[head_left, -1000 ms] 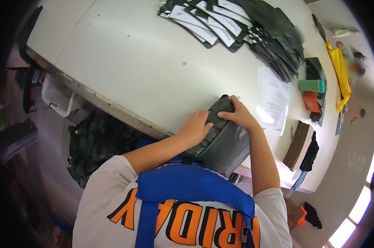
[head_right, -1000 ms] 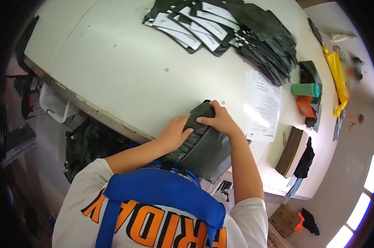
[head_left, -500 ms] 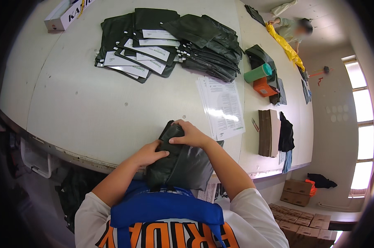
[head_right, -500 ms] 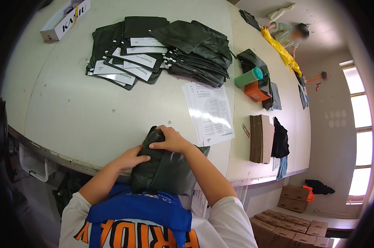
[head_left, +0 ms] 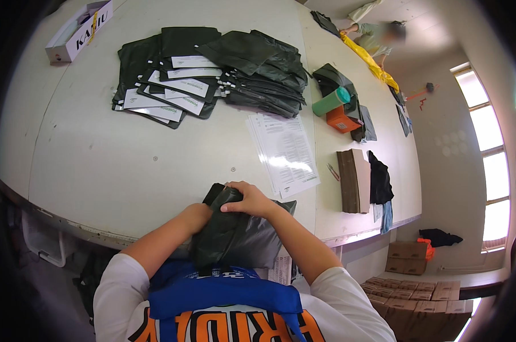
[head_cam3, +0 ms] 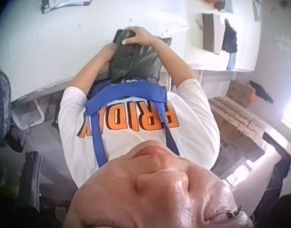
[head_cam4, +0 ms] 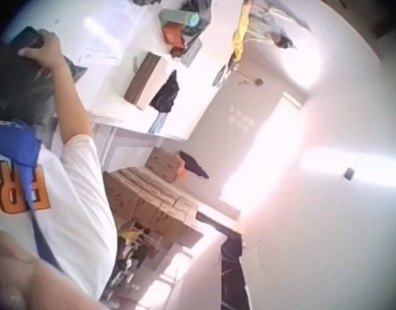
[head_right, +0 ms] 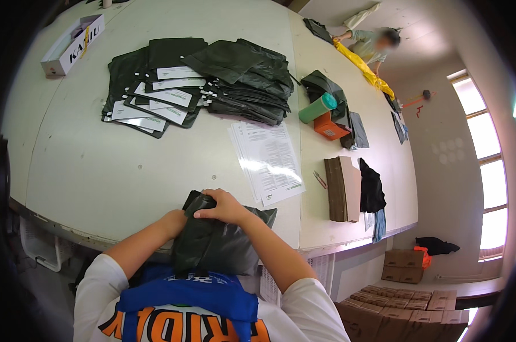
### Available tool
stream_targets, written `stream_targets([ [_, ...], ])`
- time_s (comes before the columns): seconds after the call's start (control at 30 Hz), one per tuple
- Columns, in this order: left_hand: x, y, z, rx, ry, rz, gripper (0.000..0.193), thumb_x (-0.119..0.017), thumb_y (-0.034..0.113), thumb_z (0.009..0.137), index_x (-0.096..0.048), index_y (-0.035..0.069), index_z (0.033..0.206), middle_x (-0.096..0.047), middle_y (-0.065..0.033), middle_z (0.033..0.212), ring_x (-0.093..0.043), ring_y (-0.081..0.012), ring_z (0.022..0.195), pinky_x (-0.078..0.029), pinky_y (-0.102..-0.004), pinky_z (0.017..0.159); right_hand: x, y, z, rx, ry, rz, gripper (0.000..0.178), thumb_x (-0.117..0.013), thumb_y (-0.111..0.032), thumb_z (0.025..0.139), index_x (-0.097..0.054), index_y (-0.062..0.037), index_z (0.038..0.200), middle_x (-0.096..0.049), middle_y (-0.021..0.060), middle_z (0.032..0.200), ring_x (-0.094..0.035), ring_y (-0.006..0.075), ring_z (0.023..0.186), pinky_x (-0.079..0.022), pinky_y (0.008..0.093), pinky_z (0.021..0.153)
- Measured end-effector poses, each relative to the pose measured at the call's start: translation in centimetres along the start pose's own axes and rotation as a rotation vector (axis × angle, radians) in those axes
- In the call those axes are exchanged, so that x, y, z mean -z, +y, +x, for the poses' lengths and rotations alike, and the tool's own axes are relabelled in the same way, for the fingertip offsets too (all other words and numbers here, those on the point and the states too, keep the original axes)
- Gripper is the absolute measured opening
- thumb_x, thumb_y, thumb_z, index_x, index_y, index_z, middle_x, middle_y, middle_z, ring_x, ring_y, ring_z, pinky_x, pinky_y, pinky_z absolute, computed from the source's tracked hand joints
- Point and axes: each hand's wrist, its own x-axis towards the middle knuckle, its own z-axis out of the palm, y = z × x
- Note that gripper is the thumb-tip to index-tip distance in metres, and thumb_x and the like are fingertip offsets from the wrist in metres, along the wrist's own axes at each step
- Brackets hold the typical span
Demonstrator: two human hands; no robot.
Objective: The person folds a dark green jacket on a white table. They smooth the fabric, fold the sleeves and body, then place the folded jacket into a clear plastic bag. The person repeats this process with a second jacket.
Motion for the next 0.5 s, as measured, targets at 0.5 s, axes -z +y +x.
stream_targets([
  [0.5, -3.0, 0.2, -2.1, 0.094, 0.631, -0.598, 0.017, -0.062, -0.002, 0.077, -0.049, 0.005, 0.086, -0.056, -0.0107, 0.074, -0.056, -0.0203, 0.07, -0.045, -0.0312, 0.063, 1.6, 0.3, -0.1, -0.053, -0.088, -0.162, 0.058, -0.063, -0.055, 0.083, -0.062, -0.002, 0.107, -0.067, 0.019, 0.091, -0.065, 0.0326, 0.086, -0.049, 0.038, 0.079],
])
